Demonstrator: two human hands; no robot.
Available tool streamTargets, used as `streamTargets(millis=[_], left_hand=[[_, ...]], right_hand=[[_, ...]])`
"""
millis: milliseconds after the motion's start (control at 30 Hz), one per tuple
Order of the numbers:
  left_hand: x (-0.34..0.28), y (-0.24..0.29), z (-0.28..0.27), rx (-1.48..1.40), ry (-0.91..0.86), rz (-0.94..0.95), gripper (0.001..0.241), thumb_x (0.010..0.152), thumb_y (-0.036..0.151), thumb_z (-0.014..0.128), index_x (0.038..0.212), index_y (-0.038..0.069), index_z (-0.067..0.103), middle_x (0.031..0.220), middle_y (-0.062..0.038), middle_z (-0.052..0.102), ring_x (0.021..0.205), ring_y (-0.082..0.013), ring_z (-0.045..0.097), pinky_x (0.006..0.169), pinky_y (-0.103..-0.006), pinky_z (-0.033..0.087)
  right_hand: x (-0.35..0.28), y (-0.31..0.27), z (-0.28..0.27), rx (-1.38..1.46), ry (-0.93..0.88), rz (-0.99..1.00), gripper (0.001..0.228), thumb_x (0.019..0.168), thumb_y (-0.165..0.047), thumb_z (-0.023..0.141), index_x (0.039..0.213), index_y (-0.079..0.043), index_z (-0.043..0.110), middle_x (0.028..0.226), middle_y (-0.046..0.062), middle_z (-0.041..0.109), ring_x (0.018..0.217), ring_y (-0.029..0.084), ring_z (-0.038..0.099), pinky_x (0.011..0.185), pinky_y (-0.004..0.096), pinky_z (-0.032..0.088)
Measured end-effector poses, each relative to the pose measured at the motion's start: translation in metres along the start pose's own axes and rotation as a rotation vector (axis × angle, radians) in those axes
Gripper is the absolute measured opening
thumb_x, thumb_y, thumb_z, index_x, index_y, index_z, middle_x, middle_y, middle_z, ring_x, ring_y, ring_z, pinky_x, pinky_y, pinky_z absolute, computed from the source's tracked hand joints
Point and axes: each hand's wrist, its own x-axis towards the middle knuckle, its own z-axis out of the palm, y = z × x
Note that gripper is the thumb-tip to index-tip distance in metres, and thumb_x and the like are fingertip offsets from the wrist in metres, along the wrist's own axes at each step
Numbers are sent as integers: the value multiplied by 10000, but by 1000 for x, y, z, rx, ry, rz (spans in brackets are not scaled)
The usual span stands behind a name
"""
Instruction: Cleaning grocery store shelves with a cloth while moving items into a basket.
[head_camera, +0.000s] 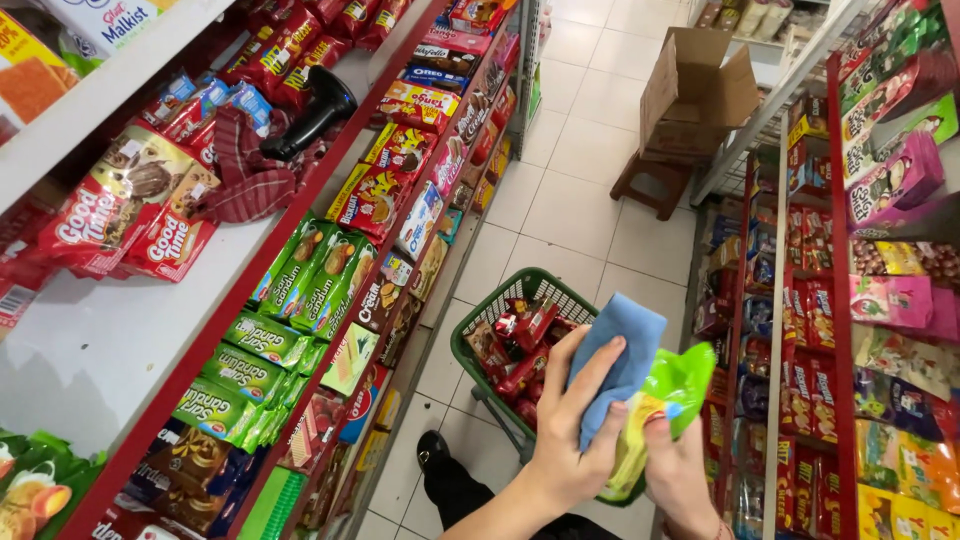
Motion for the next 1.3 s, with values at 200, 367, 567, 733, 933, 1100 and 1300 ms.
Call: streamTargets(millis=[200,367,567,733,933,1100,1300], left_hand=[[-21,8,-11,48,-69,135,490,924,-2,641,1412,18,602,1540,-283,489,1427,-467,566,1209,-530,462],[-50,-4,-16,156,-156,213,501,867,16,684,1366,-2,639,1474,-263,531,1415,-486,549,1195,-556,485],[-76,-73,-22,104,-122,377,432,779,132,658,1186,-8,702,1254,-220,637,1208,-441,659,1050,-528,583],[-73,-123,-35,-227,58,-428,410,811,269,596,1048,-15,774,1164,-201,731,915,-365,755,810,-439,677],[-4,35,-27,-141,27,133,525,832,192,718,1292,-30,598,1412,-208,541,1300,-357,583,1133,-434,453],[-10,23,-26,89,164,60,404,841,87,805,1226,35,695,1326,-160,636,1231,-328,673,1052,-418,560],[-9,11,-22,139,148,174,486,804,143,770,1282,83,705,1352,-166,628,1302,-388,634,1119,-467,524]], right_hand=[[-1,-49,25,116,44,-72,688,1001,-514,579,1418,23,476,1282,132,645,1129,232,652,944,356,545],[4,-37,7,371,40,-129,754,1032,-558,611,1455,55,492,1234,188,657,1047,292,686,861,449,590],[6,-40,-8,150,92,-203,810,1007,-619,596,1476,23,440,1331,170,605,1155,257,662,963,432,573],[9,-51,-15,326,-93,-12,797,949,-616,583,1458,-19,438,1376,196,611,1080,286,696,847,459,616],[5,-60,31,422,-328,385,843,799,-596,584,1490,-130,452,1350,74,614,1173,164,674,977,328,563],[11,-7,21,70,-363,6,706,1047,-486,578,1439,99,524,1262,185,670,1138,226,653,966,356,531],[-7,-19,51,-78,-227,-191,706,1065,-444,463,1520,74,312,1417,137,518,1289,198,515,1075,342,419]])
